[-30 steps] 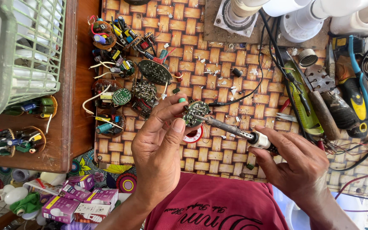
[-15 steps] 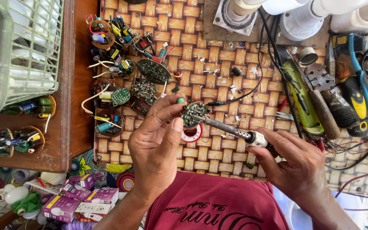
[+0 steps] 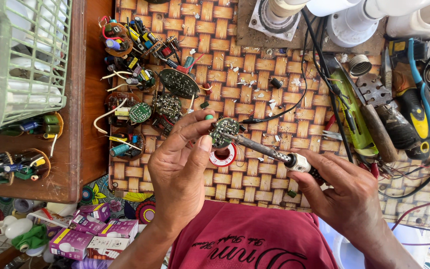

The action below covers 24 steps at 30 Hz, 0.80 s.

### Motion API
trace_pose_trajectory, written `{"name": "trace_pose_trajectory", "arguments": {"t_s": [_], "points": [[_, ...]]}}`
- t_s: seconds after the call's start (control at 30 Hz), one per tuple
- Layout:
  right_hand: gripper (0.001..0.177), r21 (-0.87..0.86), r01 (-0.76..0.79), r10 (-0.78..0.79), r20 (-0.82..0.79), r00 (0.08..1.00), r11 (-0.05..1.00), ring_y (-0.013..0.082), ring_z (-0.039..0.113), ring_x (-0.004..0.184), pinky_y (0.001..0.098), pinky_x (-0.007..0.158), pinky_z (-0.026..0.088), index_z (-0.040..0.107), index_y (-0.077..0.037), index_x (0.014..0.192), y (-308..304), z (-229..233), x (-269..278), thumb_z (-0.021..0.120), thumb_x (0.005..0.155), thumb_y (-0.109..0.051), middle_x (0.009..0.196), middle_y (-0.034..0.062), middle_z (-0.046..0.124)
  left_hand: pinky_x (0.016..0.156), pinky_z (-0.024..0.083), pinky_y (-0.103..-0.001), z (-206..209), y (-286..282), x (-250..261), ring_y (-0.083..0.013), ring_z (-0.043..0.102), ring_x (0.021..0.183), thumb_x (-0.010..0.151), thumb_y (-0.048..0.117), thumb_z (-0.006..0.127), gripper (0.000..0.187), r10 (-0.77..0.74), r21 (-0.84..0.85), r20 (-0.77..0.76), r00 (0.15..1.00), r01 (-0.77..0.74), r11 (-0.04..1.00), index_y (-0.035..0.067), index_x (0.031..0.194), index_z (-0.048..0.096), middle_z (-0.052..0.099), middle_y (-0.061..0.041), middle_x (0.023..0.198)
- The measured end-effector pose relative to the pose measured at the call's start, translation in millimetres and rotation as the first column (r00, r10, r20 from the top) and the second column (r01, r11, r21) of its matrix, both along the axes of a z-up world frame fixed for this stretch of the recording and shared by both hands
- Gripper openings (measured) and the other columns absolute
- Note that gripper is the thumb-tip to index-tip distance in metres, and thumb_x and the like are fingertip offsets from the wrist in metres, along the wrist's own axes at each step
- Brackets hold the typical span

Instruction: The person uses a soldering iron to work on a small circuit board, then uses a utility knife to scrape a small component. They insert the component into the circuit board and continue soldering connections. The person handles multiple small circuit boards and components throughout the process.

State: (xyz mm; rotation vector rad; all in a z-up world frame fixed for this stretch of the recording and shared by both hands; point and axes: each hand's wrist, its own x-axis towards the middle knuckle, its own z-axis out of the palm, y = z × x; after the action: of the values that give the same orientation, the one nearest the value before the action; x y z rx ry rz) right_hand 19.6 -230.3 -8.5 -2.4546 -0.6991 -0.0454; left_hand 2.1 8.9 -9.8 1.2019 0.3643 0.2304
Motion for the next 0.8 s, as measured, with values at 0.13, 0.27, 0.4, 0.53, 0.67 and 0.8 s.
{"name": "trace_pose_trajectory", "arguments": {"t_s": [0.13,0.27,0.4,0.53,0.67,0.8], "points": [[0.03,0.017,0.006,-0.005,-0.013,1.0,1.0,0.0194,0.07,0.079,0.032,0.075,0.054,0.07,-0.001,0.113,-0.1,-0.5,-1.1,0.073,0.088,-0.018,0.099,0.0063,0.074,0.106,0.053,-0.037,-0.7,-0.7,-0.3,-0.0231,0.058,0.124,0.093,0.012,0.064,0.019,0.009,-0.031,0.017,1.0,-0.009,0.999,0.003,0.109,0.069,0.062,-0.015,0.125],[0.031,0.012,0.012,-0.011,-0.008,1.0,1.0,0.0201,0.07,0.08,0.0319,0.076,0.054,0.07,-0.001,0.111,-1.1,-1.3,-1.4,0.074,0.087,-0.019,0.099,0.0075,0.074,0.103,0.053,-0.036,0.4,-0.1,-0.5,-0.0227,0.059,0.123,0.092,0.012,0.064,0.02,0.006,-0.056,0.009,1.0,-0.005,0.998,0.003,0.109,0.069,0.062,-0.015,0.125],[0.032,0.022,0.019,-0.019,-0.015,1.0,1.0,0.0195,0.07,0.079,0.0312,0.075,0.053,0.07,-0.002,0.111,-0.9,-0.8,-1.6,0.074,0.087,-0.021,0.097,0.0075,0.074,0.102,0.054,-0.036,-0.2,-0.3,-0.9,-0.0238,0.058,0.125,0.093,0.012,0.064,0.019,0.002,-0.077,0.018,1.0,-0.001,0.997,0.003,0.109,0.069,0.062,-0.015,0.126],[0.032,0.025,0.016,-0.016,-0.018,1.0,1.0,0.0197,0.071,0.08,0.0311,0.076,0.054,0.07,-0.002,0.111,0.1,0.8,-0.9,0.074,0.087,-0.022,0.099,0.008,0.074,0.087,0.062,-0.035,2.0,-1.1,-1.1,-0.0247,0.06,0.123,0.093,0.012,0.064,0.02,0.005,-0.112,-0.008,1.0,-0.006,0.994,0.002,0.109,0.069,0.062,-0.015,0.128],[0.032,0.026,0.01,-0.009,-0.028,1.0,1.0,0.0186,0.071,0.08,0.0302,0.076,0.053,0.07,-0.003,0.113,0.2,1.2,-0.9,0.073,0.087,-0.021,0.099,0.0068,0.074,0.088,0.062,-0.035,2.1,-1.2,-1.7,-0.0249,0.059,0.124,0.093,0.011,0.064,0.019,0.004,-0.113,0.001,1.0,-0.004,0.994,0.002,0.109,0.069,0.061,-0.015,0.127],[0.031,0.027,0.008,-0.007,-0.038,0.999,1.0,0.0175,0.071,0.082,0.0298,0.077,0.054,0.07,-0.005,0.114,0.8,1.7,-0.8,0.073,0.088,-0.021,0.102,0.005,0.075,0.087,0.062,-0.035,1.5,-1.1,-2.1,-0.0256,0.058,0.125,0.093,0.011,0.064,0.02,0.007,-0.12,0.003,1.0,-0.007,0.993,0.002,0.11,0.068,0.06,-0.016,0.129]]}}
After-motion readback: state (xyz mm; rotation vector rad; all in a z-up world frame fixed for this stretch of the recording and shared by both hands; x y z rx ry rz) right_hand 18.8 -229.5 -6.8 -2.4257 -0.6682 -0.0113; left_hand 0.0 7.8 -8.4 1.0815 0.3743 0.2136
